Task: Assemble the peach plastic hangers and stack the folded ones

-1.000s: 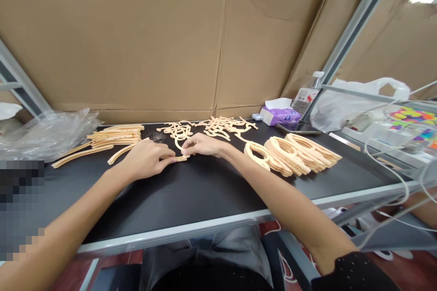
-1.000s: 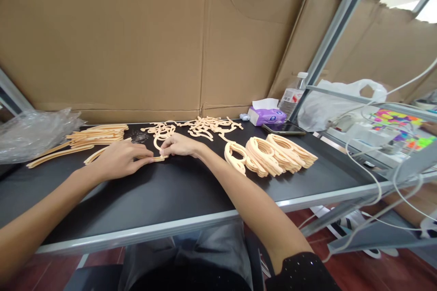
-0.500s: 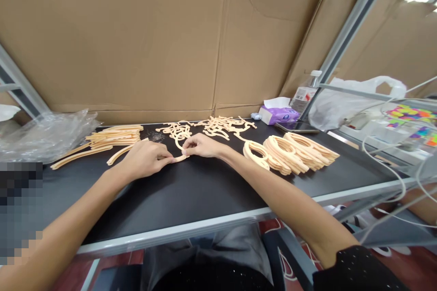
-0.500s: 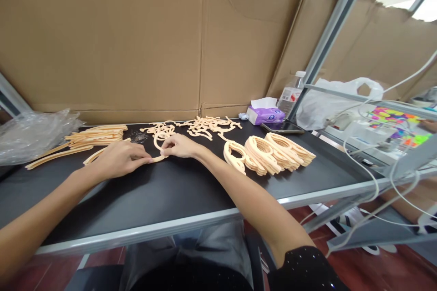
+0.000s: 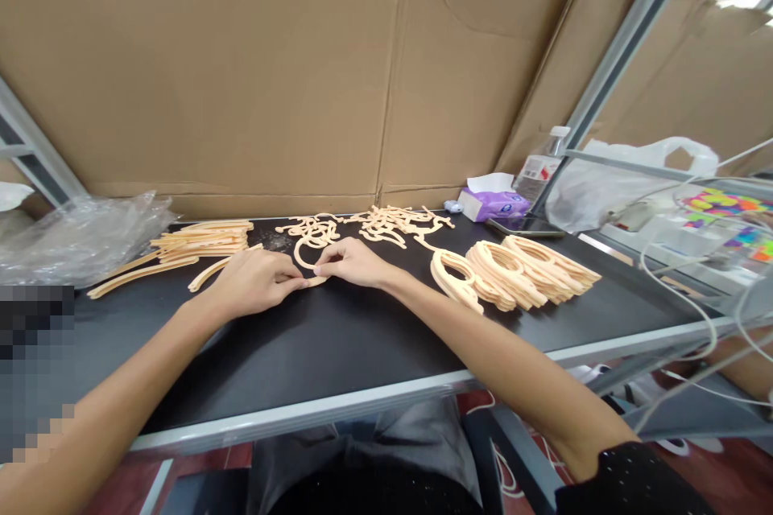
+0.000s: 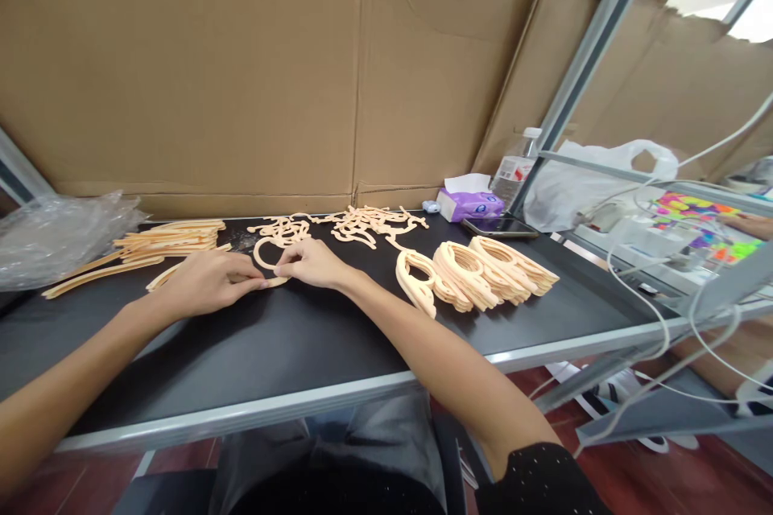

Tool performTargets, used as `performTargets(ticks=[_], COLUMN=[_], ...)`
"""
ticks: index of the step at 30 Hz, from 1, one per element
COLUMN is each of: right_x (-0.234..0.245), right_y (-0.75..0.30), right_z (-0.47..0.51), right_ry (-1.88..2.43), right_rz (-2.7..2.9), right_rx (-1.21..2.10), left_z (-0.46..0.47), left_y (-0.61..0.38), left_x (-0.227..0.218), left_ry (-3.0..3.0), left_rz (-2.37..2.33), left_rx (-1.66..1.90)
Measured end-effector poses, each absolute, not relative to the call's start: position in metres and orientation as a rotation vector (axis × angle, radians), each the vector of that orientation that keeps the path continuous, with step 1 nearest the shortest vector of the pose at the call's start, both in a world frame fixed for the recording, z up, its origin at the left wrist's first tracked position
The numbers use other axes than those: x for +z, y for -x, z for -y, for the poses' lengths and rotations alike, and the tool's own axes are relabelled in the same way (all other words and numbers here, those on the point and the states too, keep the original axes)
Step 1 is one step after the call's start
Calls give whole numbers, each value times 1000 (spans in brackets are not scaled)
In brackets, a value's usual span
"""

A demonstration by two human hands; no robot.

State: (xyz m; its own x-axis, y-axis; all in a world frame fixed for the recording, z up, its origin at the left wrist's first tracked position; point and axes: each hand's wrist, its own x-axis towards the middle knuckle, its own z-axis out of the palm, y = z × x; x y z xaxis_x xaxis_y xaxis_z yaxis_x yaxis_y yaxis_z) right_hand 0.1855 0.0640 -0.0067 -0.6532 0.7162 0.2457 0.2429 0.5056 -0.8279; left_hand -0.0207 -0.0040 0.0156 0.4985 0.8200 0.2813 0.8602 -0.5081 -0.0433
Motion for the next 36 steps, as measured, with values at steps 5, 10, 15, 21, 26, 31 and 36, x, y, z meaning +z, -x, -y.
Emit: performTargets(ticks=[5, 10, 15, 21, 26, 31, 36], right_x=[-5, -4, -8, -4, 1, 2, 2], right_y=[-185, -184, -183, -185, -188, -187, -186], right_z=[-62, -60, -65, -73, -73, -71, -71], right_ry=[815, 837, 804, 824, 802, 781, 785], right_rz=[2195, 2254, 2121, 1795, 1660, 1601, 1610], right_rx=[1012, 906, 839, 787, 757, 783, 775], left_z=[5, 3, -8, -10, -6, -8, -7], left_y=[20, 23, 43, 60, 53, 54, 55], left_x=[16, 13, 13, 21, 23, 20, 25], left_ry=[2545, 2543, 2274, 1937, 1877, 1865, 1890], left_rz=[1498, 1525, 1594, 1968, 2113, 2058, 2192], left_rx=[-343, -451, -764, -627, -203, -161, -246])
